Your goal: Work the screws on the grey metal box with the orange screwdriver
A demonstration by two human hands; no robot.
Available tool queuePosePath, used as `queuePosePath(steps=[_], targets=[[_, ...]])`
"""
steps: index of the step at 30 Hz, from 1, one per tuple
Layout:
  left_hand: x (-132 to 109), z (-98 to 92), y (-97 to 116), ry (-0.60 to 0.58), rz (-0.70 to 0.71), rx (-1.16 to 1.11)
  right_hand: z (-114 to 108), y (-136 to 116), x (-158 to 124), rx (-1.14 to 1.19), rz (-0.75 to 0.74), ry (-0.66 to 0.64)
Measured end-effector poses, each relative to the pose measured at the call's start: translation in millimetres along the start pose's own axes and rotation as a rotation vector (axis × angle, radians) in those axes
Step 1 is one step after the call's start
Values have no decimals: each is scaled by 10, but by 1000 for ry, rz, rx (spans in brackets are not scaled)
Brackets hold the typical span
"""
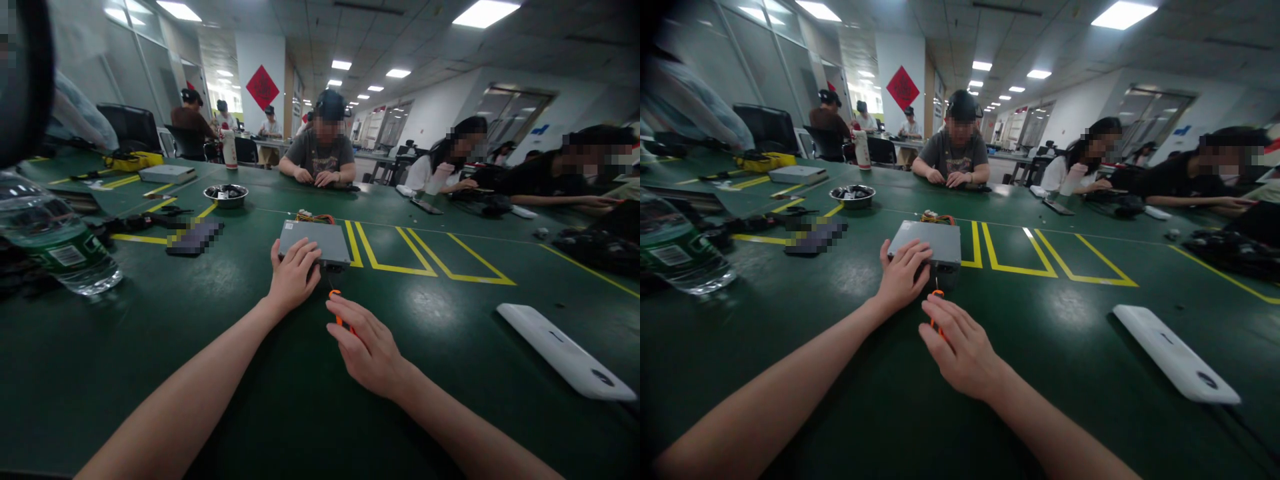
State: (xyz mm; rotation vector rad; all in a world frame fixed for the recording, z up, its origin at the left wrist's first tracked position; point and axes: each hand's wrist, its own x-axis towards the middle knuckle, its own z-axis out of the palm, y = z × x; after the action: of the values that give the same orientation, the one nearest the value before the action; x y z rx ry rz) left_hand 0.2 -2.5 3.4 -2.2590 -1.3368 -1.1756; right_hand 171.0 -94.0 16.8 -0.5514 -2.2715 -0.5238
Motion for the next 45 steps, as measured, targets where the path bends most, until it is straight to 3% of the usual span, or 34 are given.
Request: queuePosePath(steps=[4, 10, 16, 23, 27, 33, 38, 45], targets=[[2, 5, -23, -24, 21, -27, 1, 5, 2, -133, 91, 62], [7, 5, -11, -43, -15, -24, 27, -6, -33, 9, -12, -38], [15, -4, 1, -50, -28, -17, 13, 52, -23, -100, 134, 88], [10, 17, -8, -40, -31, -12, 26, 45, -41, 49, 65, 28], [6, 17, -13, -36, -24, -15, 23, 56, -35, -22, 152, 52], [10, 7, -7, -42, -21, -17, 12, 62, -47, -16, 57, -18], [14, 2, -6, -46, -24, -15, -15, 61, -16, -17, 168, 54], [7, 17, -15, -47, -24, -8, 15, 22, -32, 30, 94, 36]])
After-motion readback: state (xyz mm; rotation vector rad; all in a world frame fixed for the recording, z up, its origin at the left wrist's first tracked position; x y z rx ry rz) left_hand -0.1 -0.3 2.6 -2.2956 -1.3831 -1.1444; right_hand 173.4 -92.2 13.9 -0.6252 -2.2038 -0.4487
